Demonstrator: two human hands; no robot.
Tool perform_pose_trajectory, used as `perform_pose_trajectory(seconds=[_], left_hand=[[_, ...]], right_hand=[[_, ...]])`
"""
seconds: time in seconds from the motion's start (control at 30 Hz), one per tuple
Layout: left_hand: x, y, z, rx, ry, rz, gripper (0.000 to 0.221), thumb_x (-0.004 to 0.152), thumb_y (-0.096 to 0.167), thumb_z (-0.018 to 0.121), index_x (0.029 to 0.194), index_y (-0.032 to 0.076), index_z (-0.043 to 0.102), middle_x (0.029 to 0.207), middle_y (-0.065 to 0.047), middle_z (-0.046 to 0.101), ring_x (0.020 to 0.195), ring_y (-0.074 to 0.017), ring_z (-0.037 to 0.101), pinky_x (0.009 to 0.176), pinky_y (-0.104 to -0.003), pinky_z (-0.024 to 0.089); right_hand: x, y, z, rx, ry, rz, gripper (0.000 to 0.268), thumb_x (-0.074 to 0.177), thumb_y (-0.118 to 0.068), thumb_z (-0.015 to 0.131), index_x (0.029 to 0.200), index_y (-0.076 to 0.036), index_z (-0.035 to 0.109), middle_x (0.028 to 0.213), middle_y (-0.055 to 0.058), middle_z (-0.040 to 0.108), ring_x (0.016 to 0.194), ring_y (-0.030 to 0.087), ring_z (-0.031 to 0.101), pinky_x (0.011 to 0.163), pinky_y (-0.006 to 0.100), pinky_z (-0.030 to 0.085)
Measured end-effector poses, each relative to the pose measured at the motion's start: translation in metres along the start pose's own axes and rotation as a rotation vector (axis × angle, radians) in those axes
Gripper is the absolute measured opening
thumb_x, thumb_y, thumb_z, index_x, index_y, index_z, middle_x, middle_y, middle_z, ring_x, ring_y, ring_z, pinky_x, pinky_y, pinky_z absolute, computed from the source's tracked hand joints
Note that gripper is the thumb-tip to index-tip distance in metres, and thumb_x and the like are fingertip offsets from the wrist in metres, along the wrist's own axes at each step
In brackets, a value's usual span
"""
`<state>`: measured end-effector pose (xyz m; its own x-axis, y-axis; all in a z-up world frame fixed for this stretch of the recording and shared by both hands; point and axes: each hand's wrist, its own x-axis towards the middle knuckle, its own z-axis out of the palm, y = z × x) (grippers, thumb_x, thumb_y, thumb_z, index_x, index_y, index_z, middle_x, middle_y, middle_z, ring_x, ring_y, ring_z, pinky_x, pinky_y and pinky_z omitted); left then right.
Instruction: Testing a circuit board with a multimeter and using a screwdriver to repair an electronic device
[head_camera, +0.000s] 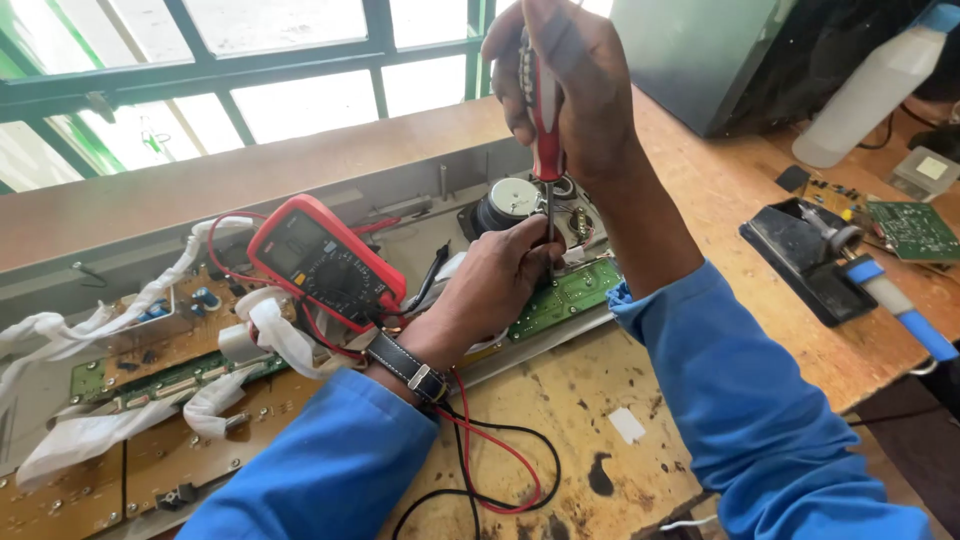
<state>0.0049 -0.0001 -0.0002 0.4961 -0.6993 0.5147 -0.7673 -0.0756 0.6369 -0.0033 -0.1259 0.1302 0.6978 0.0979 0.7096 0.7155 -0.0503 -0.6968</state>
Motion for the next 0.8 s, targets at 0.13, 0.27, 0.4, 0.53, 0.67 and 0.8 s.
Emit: perform_pose_trajectory(seconds=[0.13, 0.27, 0.4, 0.53, 0.67, 0.8], left_hand=[[0.004, -0.002, -0.004, 0.007, 0.003, -0.047, 0.004, 0.098, 0.011, 0.05, 0.096, 0.013, 0.052, 0.08, -0.013, 0.069, 0.065, -0.0444, 0.053, 0.059, -0.049, 0.041], [0.003, -0.001, -0.003, -0.035, -0.002, -0.013, 0.009, 0.099, 0.008, 0.046, 0.094, 0.013, 0.051, 0.079, -0.007, 0.068, 0.062, -0.0344, 0.053, 0.059, -0.044, 0.042], [0.003, 0.006, -0.005, -0.037, -0.009, 0.014, 0.016, 0.105, 0.021, 0.047, 0.093, 0.011, 0.049, 0.079, -0.007, 0.07, 0.064, -0.0393, 0.055, 0.059, -0.044, 0.041], [0.002, 0.005, -0.004, -0.029, 0.0, 0.039, 0.019, 0.106, 0.025, 0.046, 0.092, 0.012, 0.048, 0.077, -0.009, 0.066, 0.062, -0.0405, 0.051, 0.059, -0.045, 0.039], [0.003, 0.008, -0.004, 0.006, -0.017, 0.063, 0.021, 0.107, 0.027, 0.043, 0.093, 0.013, 0.048, 0.078, -0.006, 0.065, 0.063, -0.0387, 0.05, 0.059, -0.044, 0.039], [0.003, 0.009, -0.003, 0.01, -0.018, 0.086, 0.025, 0.108, 0.031, 0.041, 0.092, 0.013, 0.047, 0.074, -0.008, 0.06, 0.062, -0.0372, 0.043, 0.058, -0.043, 0.038]], right_hand=[[0.005, 0.001, -0.001, -0.035, -0.075, -0.057, 0.051, 0.105, -0.055, 0.043, 0.101, -0.007, 0.061, 0.068, 0.004, 0.055, 0.048, 0.011, 0.048, 0.044, 0.021, 0.037], [0.002, -0.005, -0.007, -0.061, 0.016, 0.095, 0.047, 0.097, -0.053, 0.05, 0.095, -0.008, 0.063, 0.068, 0.003, 0.056, 0.047, 0.011, 0.049, 0.043, 0.022, 0.042], [-0.004, -0.013, -0.005, -0.062, 0.13, 0.098, 0.044, 0.092, -0.051, 0.056, 0.092, -0.008, 0.061, 0.063, 0.008, 0.052, 0.046, 0.014, 0.049, 0.042, 0.023, 0.037], [-0.012, -0.002, -0.012, -0.02, 0.186, 0.11, 0.043, 0.088, -0.046, 0.055, 0.092, -0.004, 0.063, 0.063, 0.01, 0.053, 0.045, 0.016, 0.049, 0.042, 0.023, 0.034], [-0.024, -0.009, -0.013, -0.036, 0.241, 0.036, 0.04, 0.096, -0.042, 0.046, 0.085, -0.005, 0.055, 0.066, 0.009, 0.052, 0.046, 0.016, 0.046, 0.042, 0.025, 0.034], [-0.028, -0.016, -0.009, -0.098, 0.234, 0.009, 0.043, 0.097, -0.046, 0.045, 0.082, -0.006, 0.049, 0.066, 0.011, 0.051, 0.046, 0.018, 0.045, 0.045, 0.026, 0.036]])
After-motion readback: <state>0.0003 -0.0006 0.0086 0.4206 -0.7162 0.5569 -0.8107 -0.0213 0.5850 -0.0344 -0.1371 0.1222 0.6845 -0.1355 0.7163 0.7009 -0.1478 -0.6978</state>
